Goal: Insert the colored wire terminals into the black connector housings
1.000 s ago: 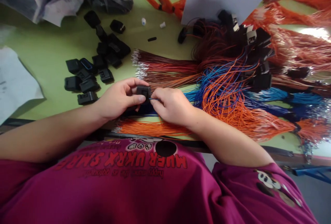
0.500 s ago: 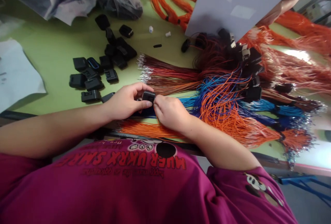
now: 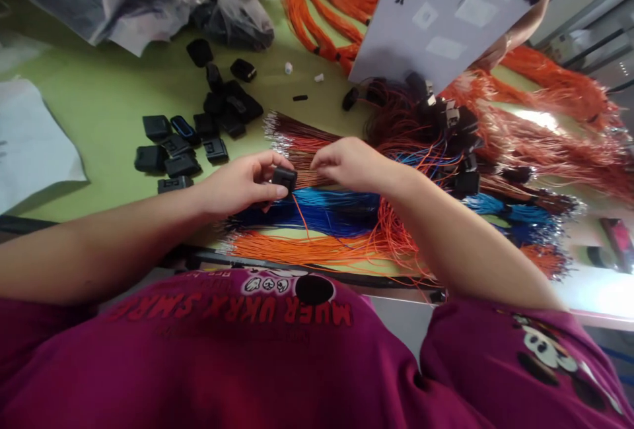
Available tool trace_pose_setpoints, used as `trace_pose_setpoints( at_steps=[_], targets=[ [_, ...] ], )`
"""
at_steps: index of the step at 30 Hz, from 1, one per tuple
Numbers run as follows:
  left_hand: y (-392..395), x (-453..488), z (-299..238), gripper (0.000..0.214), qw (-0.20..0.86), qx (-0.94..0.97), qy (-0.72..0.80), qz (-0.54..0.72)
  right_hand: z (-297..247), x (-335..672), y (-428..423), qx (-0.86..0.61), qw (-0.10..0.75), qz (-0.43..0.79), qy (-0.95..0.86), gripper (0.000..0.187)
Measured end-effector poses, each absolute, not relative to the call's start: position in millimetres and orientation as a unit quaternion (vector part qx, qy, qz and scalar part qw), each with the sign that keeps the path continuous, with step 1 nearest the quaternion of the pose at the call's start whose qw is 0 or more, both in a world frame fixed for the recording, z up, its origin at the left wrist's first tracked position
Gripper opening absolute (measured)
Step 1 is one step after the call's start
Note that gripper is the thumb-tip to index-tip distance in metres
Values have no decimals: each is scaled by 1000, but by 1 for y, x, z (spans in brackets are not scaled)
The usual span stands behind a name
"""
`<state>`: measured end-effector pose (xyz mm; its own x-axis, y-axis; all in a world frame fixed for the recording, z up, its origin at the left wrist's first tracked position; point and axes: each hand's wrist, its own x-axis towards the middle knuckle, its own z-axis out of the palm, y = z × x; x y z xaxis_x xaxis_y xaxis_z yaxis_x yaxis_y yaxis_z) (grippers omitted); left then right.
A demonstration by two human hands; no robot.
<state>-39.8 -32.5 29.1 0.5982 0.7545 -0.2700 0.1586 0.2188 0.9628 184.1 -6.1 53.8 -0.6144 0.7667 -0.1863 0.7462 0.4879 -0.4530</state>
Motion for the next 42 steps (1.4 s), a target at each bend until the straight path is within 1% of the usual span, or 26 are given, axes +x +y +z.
trace_pose_setpoints(
  at_steps=[3, 5, 7, 9, 11, 14, 17, 20, 23, 26, 28, 31, 33, 36, 42],
  targets=[
    [-32, -40, 31, 31, 670, 600, 392, 194, 42, 180, 10, -449, -55, 131, -882, 18],
    [-33, -40, 32, 33, 663, 609, 396, 184, 33, 177, 11, -431, -84, 101, -893, 19],
    [-33, -40, 34, 33, 659, 613, 399, 178, 28, 177, 9, -419, -75, 107, -899, 19],
    [-34, -40, 35, 32, 659, 614, 401, 168, 26, 181, 6, -415, -37, 133, -899, 18],
    [-35, -40, 36, 31, 664, 610, 403, 157, 26, 186, 4, -423, 22, 166, -891, 16],
    [-37, -39, 35, 29, 674, 602, 404, 144, 27, 191, 1, -473, 112, 204, -850, 13],
    [-35, -39, 31, 30, 684, 581, 408, 166, 33, 191, -5, -499, 180, 237, -814, 13],
    [-31, -38, 26, 33, 719, 531, 397, 209, 42, 186, -15, -443, 218, 284, -822, 19],
    [-25, -37, 20, 36, 759, 476, 365, 253, 45, 179, -23, -386, 242, 307, -836, 17],
    [-22, -36, 16, 42, 780, 446, 337, 281, 41, 175, -28, -402, 300, 298, -812, 17],
    [-20, -36, 14, 44, 785, 443, 326, 285, 38, 174, -30, -427, 319, 305, -789, 16],
    [-19, -37, 11, 43, 790, 444, 312, 285, 37, 174, -32, -449, 301, 331, -773, 18],
    [-19, -37, 10, 42, 793, 442, 309, 283, 38, 176, -33, -465, 281, 324, -775, 19],
    [-19, -38, 9, 41, 796, 435, 313, 281, 39, 177, -35, -460, 264, 265, -806, 17],
    [-19, -37, 10, 42, 796, 432, 318, 282, 41, 176, -40, -394, 218, 141, -882, 25]
  ],
)
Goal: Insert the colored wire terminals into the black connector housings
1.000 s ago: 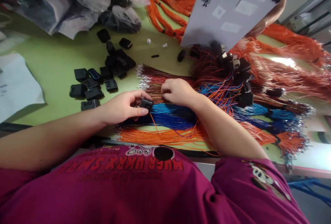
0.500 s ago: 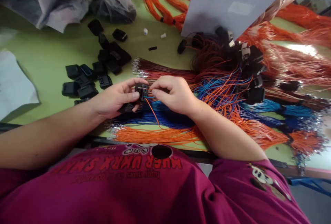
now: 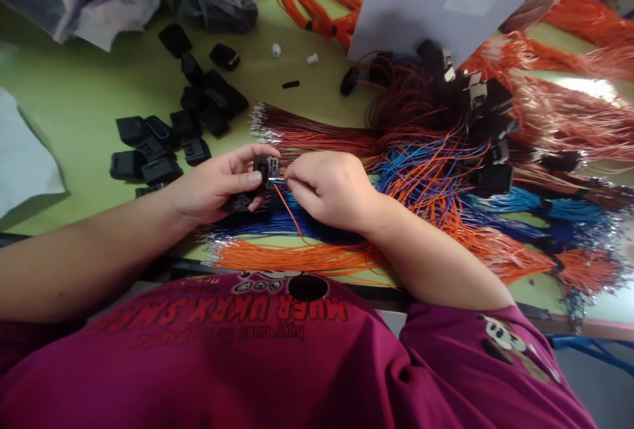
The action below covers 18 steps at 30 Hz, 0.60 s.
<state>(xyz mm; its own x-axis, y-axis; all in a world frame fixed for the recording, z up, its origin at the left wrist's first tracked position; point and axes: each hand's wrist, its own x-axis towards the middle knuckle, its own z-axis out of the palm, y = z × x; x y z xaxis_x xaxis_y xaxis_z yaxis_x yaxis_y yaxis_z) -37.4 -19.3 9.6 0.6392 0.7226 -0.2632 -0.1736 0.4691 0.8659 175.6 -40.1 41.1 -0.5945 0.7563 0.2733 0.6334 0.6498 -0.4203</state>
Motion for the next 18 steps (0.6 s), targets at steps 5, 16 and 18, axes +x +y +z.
trace_pose_setpoints(
  at_steps=[5, 16, 18],
  targets=[
    [-19, -37, 9, 43, 793, 432, 321, 284, 41, 175, -42, -399, 189, 89, -893, 28],
    [-21, -36, 11, 42, 769, 451, 347, 292, 44, 172, -41, -421, 109, 83, -897, 32],
    [-22, -35, 12, 42, 754, 463, 360, 296, 45, 171, -41, -421, 101, 84, -897, 31]
  ],
)
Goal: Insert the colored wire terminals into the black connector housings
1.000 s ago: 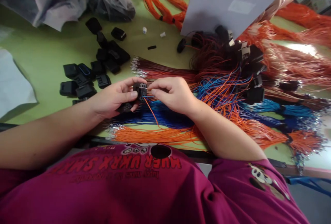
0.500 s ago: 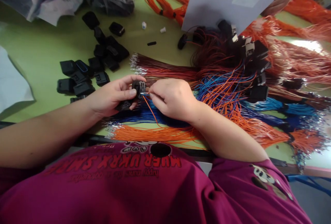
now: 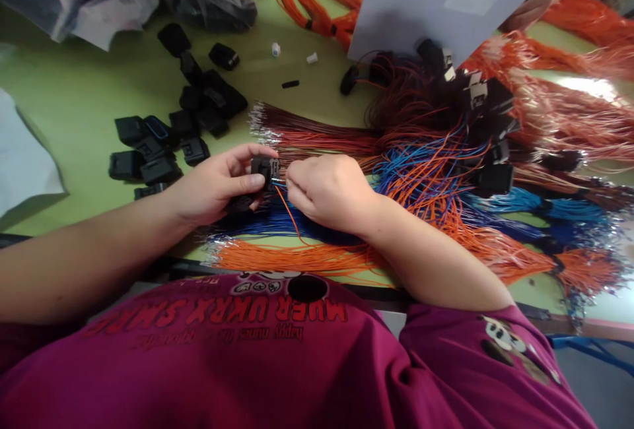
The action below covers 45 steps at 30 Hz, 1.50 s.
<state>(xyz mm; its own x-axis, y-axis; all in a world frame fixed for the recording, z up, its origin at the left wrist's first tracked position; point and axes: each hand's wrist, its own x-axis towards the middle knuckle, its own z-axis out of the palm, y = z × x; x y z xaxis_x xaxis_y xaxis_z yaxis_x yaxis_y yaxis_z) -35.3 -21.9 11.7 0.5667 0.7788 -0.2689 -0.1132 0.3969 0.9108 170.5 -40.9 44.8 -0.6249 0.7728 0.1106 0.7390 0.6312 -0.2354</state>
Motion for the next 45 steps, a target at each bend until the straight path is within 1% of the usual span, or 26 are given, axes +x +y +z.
trace_pose_setpoints(
  at_steps=[6, 12, 15, 18, 20, 29, 33, 36, 42, 45],
  targets=[
    [-25, -32, 14, 43, 711, 496, 404, 291, 41, 164, -41, -413, 96, 95, -900, 32],
    [-28, -32, 15, 46, 716, 483, 418, 282, 32, 161, -42, -410, 109, 103, -900, 27],
    [-27, -33, 16, 44, 711, 488, 423, 278, 31, 162, -42, -425, 142, 138, -883, 27],
    [-26, -33, 15, 45, 714, 477, 422, 289, 32, 164, -41, -441, 185, 182, -860, 21],
    [-26, -33, 15, 47, 721, 472, 415, 291, 32, 164, -40, -439, 199, 187, -856, 19],
    [-26, -31, 14, 43, 713, 481, 433, 268, 29, 161, -39, -431, 163, 189, -867, 23],
    [-26, -32, 15, 45, 705, 486, 434, 280, 34, 163, -39, -451, 183, 213, -847, 19],
    [-27, -31, 15, 45, 698, 486, 440, 288, 33, 163, -40, -452, 198, 209, -844, 18],
    [-27, -32, 12, 41, 697, 501, 429, 282, 24, 160, -40, -427, 174, 210, -862, 21],
    [-26, -33, 11, 41, 691, 508, 435, 274, 23, 162, -38, -427, 205, 238, -848, 19]
  ],
)
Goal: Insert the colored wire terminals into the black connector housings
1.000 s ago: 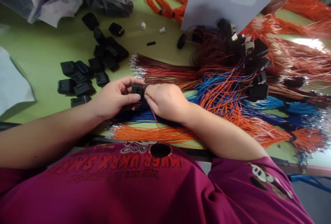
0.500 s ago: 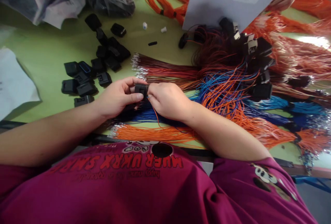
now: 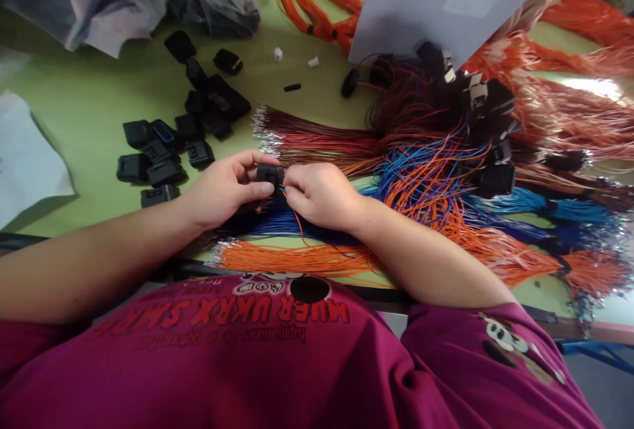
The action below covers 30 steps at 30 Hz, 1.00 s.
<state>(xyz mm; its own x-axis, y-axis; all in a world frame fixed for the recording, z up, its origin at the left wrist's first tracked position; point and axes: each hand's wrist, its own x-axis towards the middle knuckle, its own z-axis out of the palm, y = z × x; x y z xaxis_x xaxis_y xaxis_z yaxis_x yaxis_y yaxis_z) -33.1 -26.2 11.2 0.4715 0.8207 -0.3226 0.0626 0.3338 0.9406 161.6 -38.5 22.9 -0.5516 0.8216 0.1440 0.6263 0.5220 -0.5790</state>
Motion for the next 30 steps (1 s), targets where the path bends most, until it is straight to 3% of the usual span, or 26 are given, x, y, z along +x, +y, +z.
trace_pose_setpoints(
  at_steps=[30],
  targets=[
    [-24, -29, 11, 40, 663, 518, 463, 277, 23, 161, -35, -461, 203, 234, -832, 15]
  ],
)
